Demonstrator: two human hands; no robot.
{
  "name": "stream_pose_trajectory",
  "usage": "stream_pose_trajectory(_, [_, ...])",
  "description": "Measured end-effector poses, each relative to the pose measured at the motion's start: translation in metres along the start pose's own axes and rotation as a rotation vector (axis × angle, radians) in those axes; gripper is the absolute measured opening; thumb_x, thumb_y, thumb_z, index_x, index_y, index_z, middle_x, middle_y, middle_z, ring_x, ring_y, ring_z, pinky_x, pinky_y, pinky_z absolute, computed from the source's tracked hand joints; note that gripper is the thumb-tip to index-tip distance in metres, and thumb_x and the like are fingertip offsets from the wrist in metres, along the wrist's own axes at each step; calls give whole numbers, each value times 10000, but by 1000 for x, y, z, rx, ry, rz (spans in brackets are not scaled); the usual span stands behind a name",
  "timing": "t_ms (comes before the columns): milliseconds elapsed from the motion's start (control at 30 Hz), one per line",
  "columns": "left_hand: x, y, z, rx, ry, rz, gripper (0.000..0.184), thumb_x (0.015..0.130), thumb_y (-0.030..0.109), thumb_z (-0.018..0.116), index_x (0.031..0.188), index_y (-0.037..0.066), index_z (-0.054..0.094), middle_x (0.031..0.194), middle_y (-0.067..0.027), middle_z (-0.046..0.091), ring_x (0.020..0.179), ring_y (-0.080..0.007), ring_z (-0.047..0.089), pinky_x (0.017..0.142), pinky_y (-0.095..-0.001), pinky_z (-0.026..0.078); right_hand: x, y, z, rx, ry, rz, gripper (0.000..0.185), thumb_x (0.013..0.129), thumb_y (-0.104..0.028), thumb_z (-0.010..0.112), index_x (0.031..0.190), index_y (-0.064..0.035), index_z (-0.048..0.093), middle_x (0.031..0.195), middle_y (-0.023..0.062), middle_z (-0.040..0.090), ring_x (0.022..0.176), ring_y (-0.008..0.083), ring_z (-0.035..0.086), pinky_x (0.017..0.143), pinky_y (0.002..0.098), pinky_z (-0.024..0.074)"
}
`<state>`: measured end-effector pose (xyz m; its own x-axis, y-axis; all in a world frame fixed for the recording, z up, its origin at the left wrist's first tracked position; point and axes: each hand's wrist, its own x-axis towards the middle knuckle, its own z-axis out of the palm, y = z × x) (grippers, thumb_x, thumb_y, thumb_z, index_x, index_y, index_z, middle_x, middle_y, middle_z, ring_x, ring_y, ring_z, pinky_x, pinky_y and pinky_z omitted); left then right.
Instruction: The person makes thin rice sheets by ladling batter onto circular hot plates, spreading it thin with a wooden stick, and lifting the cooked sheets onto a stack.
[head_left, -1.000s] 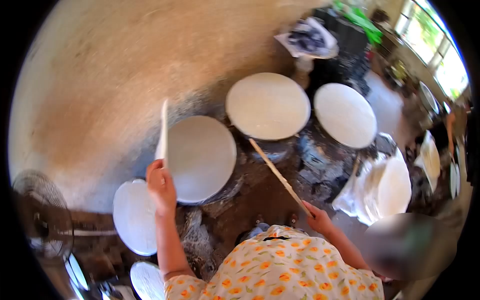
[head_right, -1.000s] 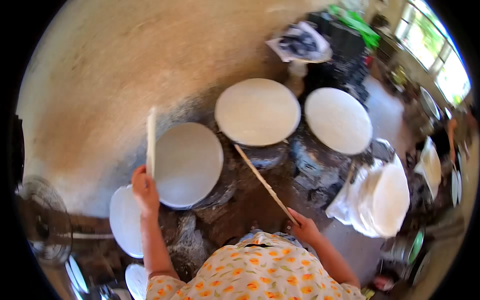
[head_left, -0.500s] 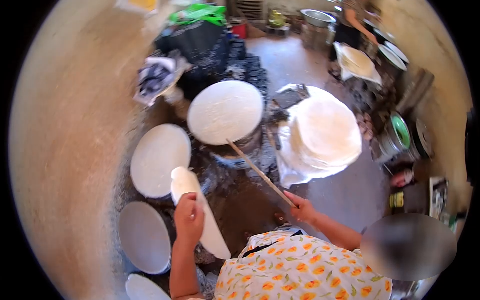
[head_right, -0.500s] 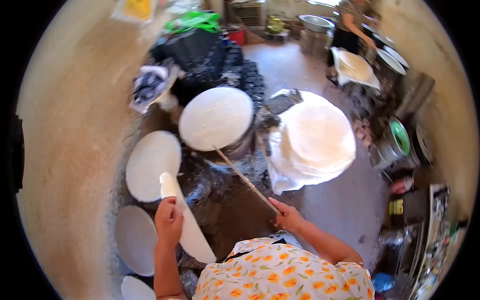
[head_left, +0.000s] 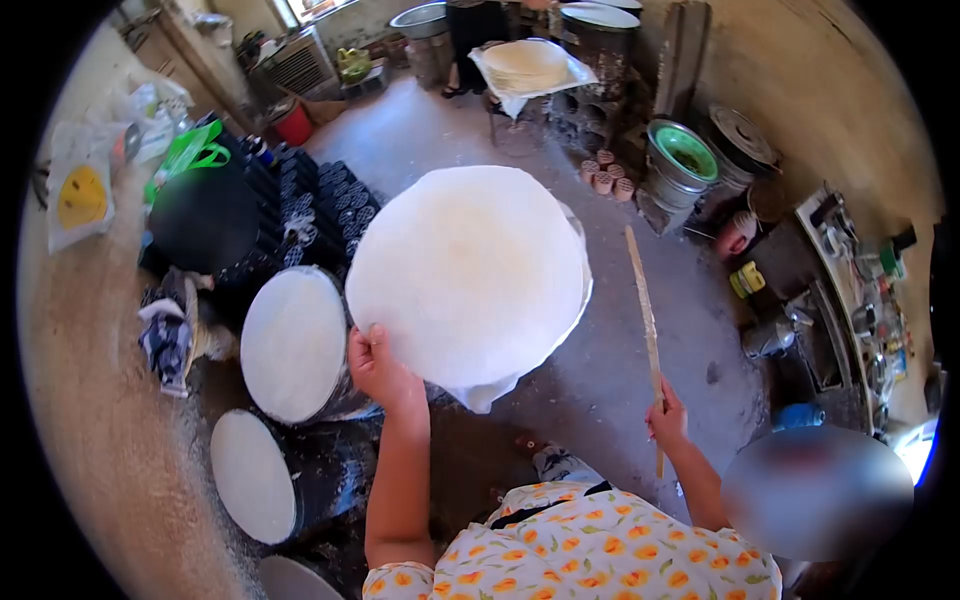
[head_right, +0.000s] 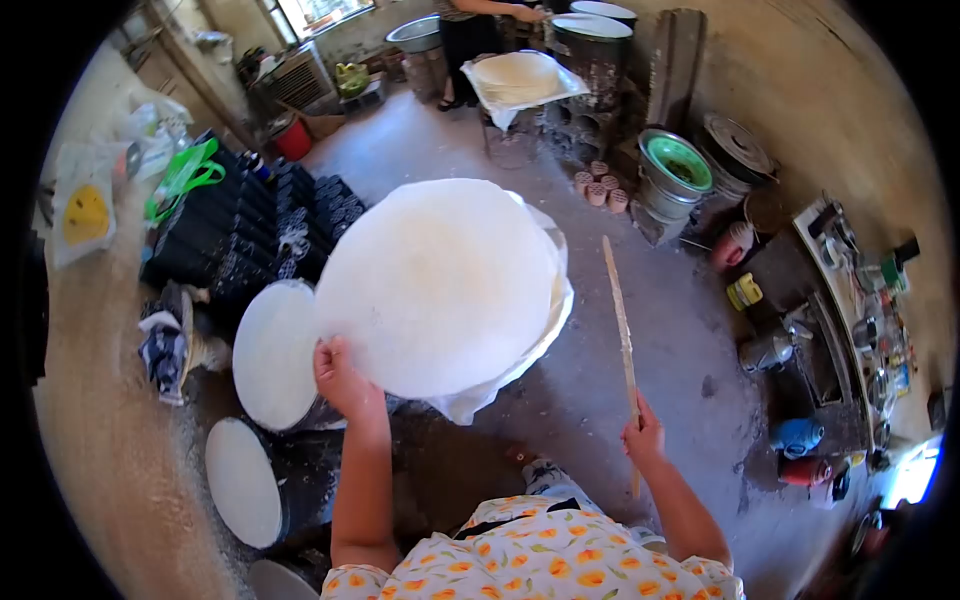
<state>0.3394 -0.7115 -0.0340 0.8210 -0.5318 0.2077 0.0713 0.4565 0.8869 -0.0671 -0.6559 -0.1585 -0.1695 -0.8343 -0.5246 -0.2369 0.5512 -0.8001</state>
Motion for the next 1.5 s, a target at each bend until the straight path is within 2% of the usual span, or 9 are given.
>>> stream_pose_trajectory(300, [1,-165,-28,122,141,-653,47,837,26,554,796,2,552,793,-67,591,642,-165,578,527,-278,506,-13,22,-19,-23,67,21,653,827,36,448,1408,-251,374,635,16,522,421,84,449,387,241,417])
stream_pose_trajectory(567, [-65,-71,-117,356,-42,-930,80,864,7,509,878,-1,587,861,-125,614,771,-221,635,658,-336,568,35,-47,67,-111,-386,-314,615,833,53,450,1398,-183,399,716,-13,510,551,64,470,464,214,422])
stream_pose_trajectory(733, [-213,17,-234,298,638,-933,111,847,-10,543,940,8,600,876,-115,614,758,-218,640,671,-340,571,40,-75,201,-332,-964,-882,617,812,76,444,1393,-132,406,679,-19,497,528,62,450,466,206,402])
stream_pose_trajectory(900, [-380,71,-251,91,1279,-761,278,804,-22,580,1080,8,586,860,-151,631,677,-224,643,609,-327,571,-10,-75,272,-465,-1392,-908,612,788,73,452,1371,-114,440,655,-16,493,524,72,440,481,218,396])
stream_pose_trajectory(967, [-441,72,-236,-49,1520,-662,301,813,-28,559,1112,3,553,860,-166,626,697,-254,655,623,-349,578,-28,-68,303,-515,-1506,-1286,589,770,64,468,1340,-83,473,660,18,516,525,92,423,497,244,394])
stream_pose_trajectory(1000, [-473,72,-228,-147,1635,-603,307,817,-35,544,1121,0,539,857,-172,623,706,-272,659,628,-363,581,-61,-73,306,-609,-1625,-1175,578,741,72,493,1309,-38,492,928,113,644,612,147,511,596,251,446])
stream_pose_trajectory(1200, [-625,17,-168,-537,2187,-216,211,839,-39,477,1045,-17,517,819,-181,596,659,-305,641,570,-395,570,-158,-13,328,-714,-1993,-1491,574,709,60,501,1280,-6,505,1129,203,612,910,312,636,779,344,499])
stream_pose_trajectory(1400, [-736,-16,-184,-1085,2168,533,327,916,308,541,920,-4,440,955,-229,566,828,-391,614,710,-473,561,-258,30,286,-956,-2157,-1485,575,719,70,511,1284,-39,512,1110,196,616,917,303,633,798,340,500])
stream_pose_trajectory(1500, [-772,1,-224,-1169,2029,689,791,873,484,558,1370,21,153,1444,-278,202,1262,-443,355,965,-575,405,-290,59,278,-929,-2239,-1553,568,735,68,514,1291,-48,508,1110,194,619,887,293,636,777,326,502])
